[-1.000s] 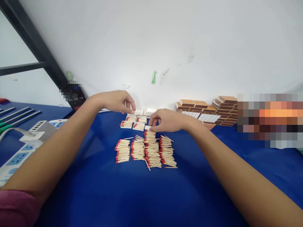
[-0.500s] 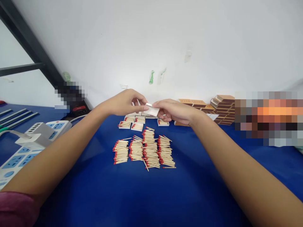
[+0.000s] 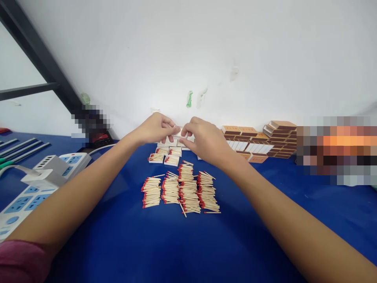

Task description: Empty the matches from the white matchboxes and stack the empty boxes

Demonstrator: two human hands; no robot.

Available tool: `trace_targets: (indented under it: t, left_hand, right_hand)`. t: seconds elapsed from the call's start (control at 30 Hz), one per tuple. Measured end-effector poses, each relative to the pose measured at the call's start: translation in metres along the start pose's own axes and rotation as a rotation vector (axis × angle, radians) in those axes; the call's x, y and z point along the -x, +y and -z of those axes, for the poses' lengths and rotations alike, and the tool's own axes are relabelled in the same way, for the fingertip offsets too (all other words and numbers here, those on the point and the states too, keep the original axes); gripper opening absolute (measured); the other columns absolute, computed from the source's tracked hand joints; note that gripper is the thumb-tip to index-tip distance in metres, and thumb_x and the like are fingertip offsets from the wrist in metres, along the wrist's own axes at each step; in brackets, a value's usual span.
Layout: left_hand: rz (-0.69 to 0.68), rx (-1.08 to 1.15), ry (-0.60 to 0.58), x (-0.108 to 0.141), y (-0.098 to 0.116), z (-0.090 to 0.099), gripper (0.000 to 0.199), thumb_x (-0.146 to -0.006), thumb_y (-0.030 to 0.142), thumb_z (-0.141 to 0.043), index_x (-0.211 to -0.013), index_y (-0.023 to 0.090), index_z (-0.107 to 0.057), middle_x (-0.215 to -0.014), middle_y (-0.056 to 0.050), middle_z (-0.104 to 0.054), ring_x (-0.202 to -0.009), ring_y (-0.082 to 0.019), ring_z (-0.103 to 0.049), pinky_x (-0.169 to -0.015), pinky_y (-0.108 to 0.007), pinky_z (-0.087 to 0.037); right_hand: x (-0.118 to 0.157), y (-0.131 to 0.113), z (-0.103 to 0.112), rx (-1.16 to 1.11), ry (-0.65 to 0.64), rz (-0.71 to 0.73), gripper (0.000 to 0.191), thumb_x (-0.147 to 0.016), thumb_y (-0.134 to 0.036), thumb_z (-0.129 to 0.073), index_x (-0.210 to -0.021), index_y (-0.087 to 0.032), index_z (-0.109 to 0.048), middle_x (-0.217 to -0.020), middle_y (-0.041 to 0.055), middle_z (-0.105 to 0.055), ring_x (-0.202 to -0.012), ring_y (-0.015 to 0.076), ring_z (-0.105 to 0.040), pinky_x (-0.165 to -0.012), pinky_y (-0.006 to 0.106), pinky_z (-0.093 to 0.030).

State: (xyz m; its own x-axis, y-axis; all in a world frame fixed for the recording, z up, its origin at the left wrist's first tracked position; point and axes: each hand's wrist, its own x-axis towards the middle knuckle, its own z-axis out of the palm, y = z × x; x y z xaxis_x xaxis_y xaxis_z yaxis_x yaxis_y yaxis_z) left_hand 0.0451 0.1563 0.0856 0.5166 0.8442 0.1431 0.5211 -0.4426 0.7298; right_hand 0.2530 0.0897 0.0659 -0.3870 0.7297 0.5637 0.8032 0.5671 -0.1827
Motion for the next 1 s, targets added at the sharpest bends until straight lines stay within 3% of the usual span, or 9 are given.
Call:
trace_targets:
  t: [0.13, 0.23, 0.3, 0.4, 0.53, 0.67, 0.83, 1.0]
  left_hand:
    - [-0.048, -0.018, -0.015, 0.001, -0.003, 0.001, 0.021, -0.095, 0.035, -0.070, -0.103, 0.015, -0.070, -0.073, -0.006, -0.076, -0.050, -0.013, -0.061, -0.054, -0.029, -0.046]
    - [-0.215, -0.188, 0.101, 0.002, -0.003, 0.002, 0.027, -0.094, 0.035, -0.072, -0.114, 0.017, -0.067, -0.074, -0.002, -0.072, -0.058, -0.014, -0.063, -0.062, -0.030, -0.047]
    - [-0.367, -0.371, 0.178, 0.003, 0.000, 0.002, 0.023, -0.090, 0.032, -0.076, -0.108, 0.019, -0.072, -0.077, -0.001, -0.070, -0.067, -0.016, -0.064, -0.070, -0.031, -0.046]
    - [-0.478, -0.533, 0.129, 0.004, 0.005, 0.001, 0.014, -0.090, 0.034, -0.076, -0.094, 0.020, -0.080, -0.087, -0.005, -0.071, -0.079, -0.019, -0.064, -0.073, -0.033, -0.044]
    - [-0.453, -0.582, 0.038, 0.002, 0.003, 0.000, 0.015, -0.093, 0.031, -0.073, -0.092, 0.019, -0.082, -0.089, -0.007, -0.073, -0.077, -0.019, -0.064, -0.072, -0.032, -0.043]
    - [-0.334, -0.667, 0.003, -0.003, -0.007, 0.003, 0.013, -0.091, 0.025, -0.072, -0.094, 0.019, -0.083, -0.087, -0.007, -0.076, -0.074, -0.018, -0.063, -0.071, -0.032, -0.043]
    - [-0.264, -0.706, -0.024, -0.008, -0.024, 0.003, 0.012, -0.088, 0.022, -0.073, -0.092, 0.018, -0.084, -0.086, -0.008, -0.077, -0.073, -0.018, -0.064, -0.067, -0.030, -0.042]
    - [-0.260, -0.684, -0.051, -0.010, -0.031, -0.005, 0.011, -0.086, 0.020, -0.073, -0.091, 0.018, -0.083, -0.086, -0.008, -0.078, -0.073, -0.018, -0.065, -0.068, -0.030, -0.043]
  right_hand:
    - [0.002, 0.008, -0.015, 0.015, 0.049, -0.026, 0.012, -0.097, -0.027, -0.064, -0.092, -0.019, -0.071, -0.092, 0.0063, -0.065, -0.073, 0.0175, -0.055, -0.068, 0.032, -0.038]
    - [0.003, 0.012, -0.019, -0.006, 0.047, -0.032, 0.012, -0.098, -0.027, -0.063, -0.092, -0.019, -0.070, -0.094, 0.0070, -0.066, -0.074, 0.0180, -0.057, -0.068, 0.032, -0.039]
    - [0.003, 0.013, -0.020, -0.028, 0.028, -0.037, 0.012, -0.099, -0.027, -0.062, -0.093, -0.019, -0.070, -0.095, 0.0070, -0.066, -0.075, 0.0186, -0.058, -0.070, 0.033, -0.041]
    - [0.003, 0.012, -0.020, -0.061, 0.033, -0.035, 0.014, -0.100, -0.030, -0.063, -0.093, -0.020, -0.071, -0.094, 0.0069, -0.067, -0.075, 0.0193, -0.060, -0.072, 0.034, -0.043]
    - [0.002, 0.011, -0.020, -0.089, 0.022, -0.044, 0.015, -0.099, -0.033, -0.064, -0.096, -0.021, -0.072, -0.094, 0.0069, -0.070, -0.075, 0.0194, -0.061, -0.073, 0.034, -0.045]
    - [0.001, 0.011, -0.013, -0.114, -0.003, -0.070, 0.017, -0.094, -0.027, -0.065, -0.108, -0.020, -0.072, -0.096, 0.0050, -0.073, -0.071, 0.0180, -0.062, -0.073, 0.035, -0.047]
    - [-0.001, 0.013, 0.005, -0.070, 0.015, -0.103, 0.014, -0.093, -0.028, -0.063, -0.088, -0.019, -0.073, -0.090, 0.0065, -0.075, -0.071, 0.0188, -0.062, -0.072, 0.036, -0.047]
    - [-0.002, 0.014, 0.017, -0.071, -0.012, -0.156, 0.015, -0.093, -0.029, -0.063, -0.088, -0.020, -0.074, -0.090, 0.0073, -0.077, -0.072, 0.0200, -0.063, -0.073, 0.037, -0.048]
